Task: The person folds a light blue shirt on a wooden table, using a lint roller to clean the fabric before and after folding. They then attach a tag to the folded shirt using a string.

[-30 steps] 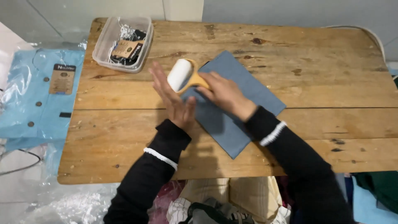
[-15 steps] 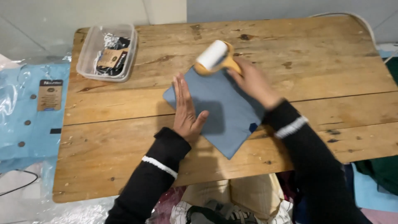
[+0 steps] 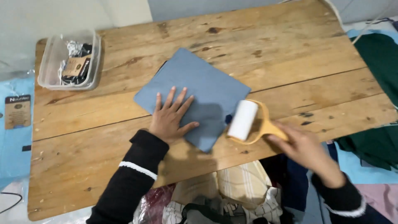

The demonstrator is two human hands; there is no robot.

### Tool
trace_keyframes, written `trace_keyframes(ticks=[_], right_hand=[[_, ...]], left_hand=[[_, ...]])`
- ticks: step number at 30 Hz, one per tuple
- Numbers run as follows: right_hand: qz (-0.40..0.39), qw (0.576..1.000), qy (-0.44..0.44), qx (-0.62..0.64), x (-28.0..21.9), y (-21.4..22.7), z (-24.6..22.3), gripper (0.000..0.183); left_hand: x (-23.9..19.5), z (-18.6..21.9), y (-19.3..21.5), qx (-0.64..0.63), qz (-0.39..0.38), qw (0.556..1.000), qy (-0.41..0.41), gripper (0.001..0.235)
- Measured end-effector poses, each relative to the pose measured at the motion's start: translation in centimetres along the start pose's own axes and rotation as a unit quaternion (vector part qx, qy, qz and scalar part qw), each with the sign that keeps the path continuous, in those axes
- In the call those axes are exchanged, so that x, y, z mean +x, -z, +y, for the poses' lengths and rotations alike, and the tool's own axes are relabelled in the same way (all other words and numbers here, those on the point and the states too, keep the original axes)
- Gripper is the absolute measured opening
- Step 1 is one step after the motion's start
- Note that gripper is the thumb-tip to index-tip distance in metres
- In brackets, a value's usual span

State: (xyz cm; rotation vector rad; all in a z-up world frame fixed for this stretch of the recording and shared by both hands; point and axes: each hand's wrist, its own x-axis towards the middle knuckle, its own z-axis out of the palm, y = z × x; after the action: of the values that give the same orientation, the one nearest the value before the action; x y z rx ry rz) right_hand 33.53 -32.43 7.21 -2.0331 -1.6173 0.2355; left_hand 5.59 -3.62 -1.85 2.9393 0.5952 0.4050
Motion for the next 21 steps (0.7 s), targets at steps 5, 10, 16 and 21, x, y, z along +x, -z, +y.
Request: trace_keyframes(ticks=[5, 10, 16, 21], right_hand=[[0.047, 0.99, -0.128, -0.021, 1.8, 2.5, 1.5, 0.051], [-0.003, 0.993, -0.109, -0.035, 6.7, 0.7, 2.6, 0.051], [-0.016, 0.984, -0.165, -0.069, 4.0, 4.2, 7.7, 0.049], [0.046, 0.982, -0.166, -0.074, 2.9, 5.8, 13.0, 0.049]], left_hand=[[0.5, 0.8, 1.6, 0.014, -0.088, 0.995, 0.05, 0.092], [1.4, 1.3, 3.0, 0.013, -0.129, 0.988, 0.081, 0.084], [8.4, -2.8, -0.9, 0.093, -0.07, 0.991, 0.071, 0.059], [16.3, -2.8, -2.0, 0.055, -0.083, 0.993, 0.065, 0.058]])
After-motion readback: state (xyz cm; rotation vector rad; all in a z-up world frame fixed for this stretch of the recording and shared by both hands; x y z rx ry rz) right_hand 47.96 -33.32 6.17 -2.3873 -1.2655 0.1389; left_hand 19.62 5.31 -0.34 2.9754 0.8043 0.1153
